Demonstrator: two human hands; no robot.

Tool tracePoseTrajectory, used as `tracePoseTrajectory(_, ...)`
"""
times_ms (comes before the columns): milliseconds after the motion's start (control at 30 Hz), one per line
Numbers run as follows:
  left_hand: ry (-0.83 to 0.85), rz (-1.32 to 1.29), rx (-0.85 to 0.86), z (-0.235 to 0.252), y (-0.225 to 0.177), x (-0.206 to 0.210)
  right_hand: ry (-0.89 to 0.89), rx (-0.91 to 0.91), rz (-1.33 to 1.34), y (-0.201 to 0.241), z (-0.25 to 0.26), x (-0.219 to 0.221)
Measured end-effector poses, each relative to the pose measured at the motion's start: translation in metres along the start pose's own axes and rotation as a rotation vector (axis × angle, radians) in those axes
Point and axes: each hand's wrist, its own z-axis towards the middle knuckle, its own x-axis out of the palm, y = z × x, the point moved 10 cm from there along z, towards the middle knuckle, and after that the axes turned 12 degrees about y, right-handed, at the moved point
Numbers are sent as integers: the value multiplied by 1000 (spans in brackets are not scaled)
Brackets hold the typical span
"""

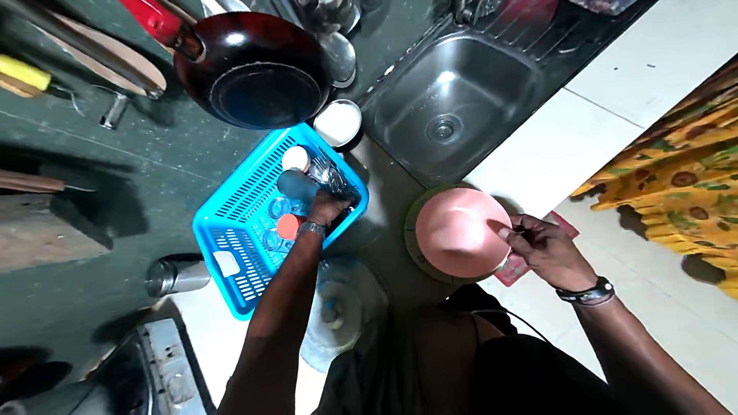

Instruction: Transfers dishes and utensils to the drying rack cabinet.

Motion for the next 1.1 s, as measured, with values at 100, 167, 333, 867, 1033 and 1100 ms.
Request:
tracePoseTrajectory(100,49,-157,82,4,-4,3,8,19,34,0,3,0)
tracePoseTrajectory(167,67,-295,122,9,1,6,10,25,43,1,4,-1)
tracePoseTrajectory(333,59,-436,17,3,13,7,5,-5,34,1,8,-2)
tracePoseTrajectory(867,-179,-733,217,15,20,-12,-1,6,98,-5,14,0)
tracePoseTrajectory(1033,-322,-847,411,-20,12,-41,44,12,106,-6,15,-1)
tracePoseTrajectory(1100,-410,-906,486,-38,14,-60,70,18,103,-4,15,-5)
